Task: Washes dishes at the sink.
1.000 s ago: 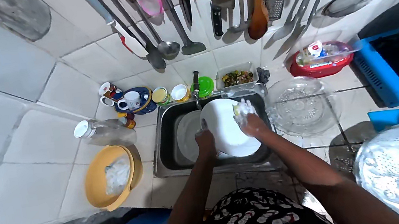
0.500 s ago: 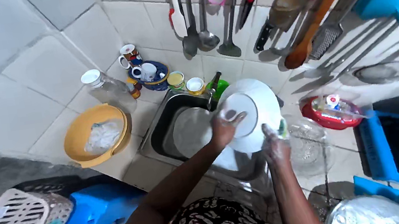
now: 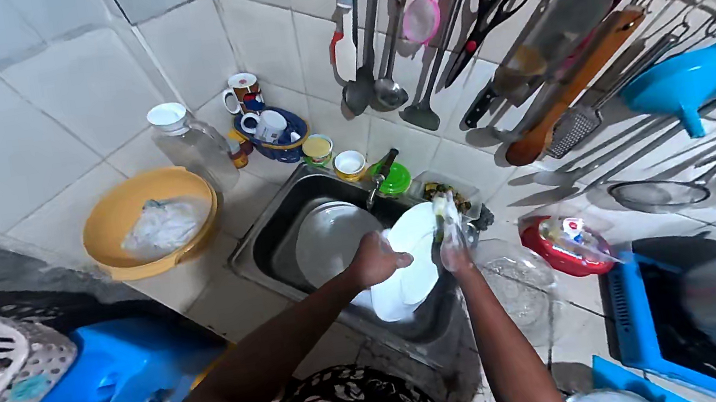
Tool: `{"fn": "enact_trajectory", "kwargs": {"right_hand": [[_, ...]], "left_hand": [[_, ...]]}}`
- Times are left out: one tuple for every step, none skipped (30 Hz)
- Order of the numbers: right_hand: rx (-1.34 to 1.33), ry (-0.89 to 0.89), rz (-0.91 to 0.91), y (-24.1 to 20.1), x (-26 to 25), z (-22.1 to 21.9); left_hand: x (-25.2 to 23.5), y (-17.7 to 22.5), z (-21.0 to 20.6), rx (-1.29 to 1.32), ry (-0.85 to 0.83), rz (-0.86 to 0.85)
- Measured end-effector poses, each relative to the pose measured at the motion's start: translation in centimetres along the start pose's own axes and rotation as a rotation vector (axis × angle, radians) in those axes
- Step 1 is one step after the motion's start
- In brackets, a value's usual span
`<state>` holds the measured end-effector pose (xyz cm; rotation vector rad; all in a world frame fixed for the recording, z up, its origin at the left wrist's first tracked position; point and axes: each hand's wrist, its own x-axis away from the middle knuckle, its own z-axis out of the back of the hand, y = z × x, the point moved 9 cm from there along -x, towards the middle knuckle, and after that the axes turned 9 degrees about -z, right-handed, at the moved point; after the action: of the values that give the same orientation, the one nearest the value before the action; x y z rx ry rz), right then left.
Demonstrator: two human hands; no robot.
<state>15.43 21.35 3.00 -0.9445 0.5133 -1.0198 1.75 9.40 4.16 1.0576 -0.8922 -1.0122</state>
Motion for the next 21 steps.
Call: {"fn": "enact_trajectory", "kwargs": {"right_hand": [[0.064, -0.042, 0.098, -1.8, 0.7, -0.7], [0.126, -0.090, 0.195, -3.5, 1.6, -1.7], [0.171, -0.133, 0.296, -5.0, 2.7, -2.7], [0.201, -0.156, 0.400, -6.3, 3.6, -3.5], [0.212, -0.163, 0.471, -6.8, 3.7, -3.9], [0.209, -0.154, 0.505, -6.7, 3.2, -3.9], [0.207, -0.133, 0.480, -6.3, 2.3, -3.5], [0.212, -0.099, 0.389, -5.5, 1.1, -2.7], [0.191, -0.083, 0.247, -3.9, -0.1, -1.8], [0.130, -0.046, 0.103, -1.8, -1.3, -0.8], [0.045, 0.000, -0.040, 0.7, -2.2, -0.1], [-0.054, 0.066, -0.150, 3.3, -2.8, 0.5], [-0.151, 0.125, -0.247, 6.0, -3.1, 0.6], [-0.229, 0.169, -0.321, 8.4, -3.4, 0.4], [-0.279, 0.202, -0.359, 10.0, -3.3, 0.0], [-0.283, 0.215, -0.377, 10.5, -3.2, -0.2], [-0.237, 0.212, -0.383, 9.7, -2.9, 0.0], [-0.157, 0.195, -0.373, 8.0, -2.9, 0.3], [-0.065, 0.147, -0.347, 5.8, -2.8, 0.5], [0.045, 0.079, -0.302, 3.6, -2.7, 0.2], [0.174, 0.005, -0.235, 1.3, -2.6, -0.6]], "left_hand": [[-0.1, -0.4, -0.4, -0.028, -0.033, 0.000], [-0.2, -0.8, -0.6, -0.039, -0.050, 0.001], [-0.3, -1.1, -0.7, -0.028, -0.054, -0.001], [-0.2, -1.3, -0.8, -0.001, -0.055, -0.006], [-0.1, -1.3, -0.9, 0.020, -0.055, -0.021], [0.0, -1.3, -1.0, 0.034, -0.061, -0.040], [0.1, -1.3, -1.1, 0.048, -0.067, -0.052], [0.2, -1.3, -1.3, 0.063, -0.066, -0.055], [0.6, -1.1, -1.5, 0.082, -0.067, -0.056], [0.9, -1.0, -1.6, 0.098, -0.060, -0.056], [1.3, -1.0, -1.6, 0.096, -0.049, -0.054], [1.5, -1.1, -1.7, 0.083, -0.034, -0.055], [1.6, -1.2, -1.7, 0.067, -0.020, -0.061], [1.7, -1.4, -1.7, 0.049, -0.005, -0.066], [1.8, -1.7, -1.8, 0.030, 0.003, -0.069], [1.8, -2.1, -1.7, 0.006, 0.004, -0.067], [1.7, -2.3, -1.5, -0.019, -0.002, -0.056], [1.5, -2.3, -1.0, -0.041, -0.019, -0.023], [1.1, -2.1, -0.6, -0.061, -0.051, 0.029], [0.6, -1.8, -0.4, -0.088, -0.101, 0.078], [0.0, -1.7, -0.7, -0.123, -0.159, 0.103]]}}
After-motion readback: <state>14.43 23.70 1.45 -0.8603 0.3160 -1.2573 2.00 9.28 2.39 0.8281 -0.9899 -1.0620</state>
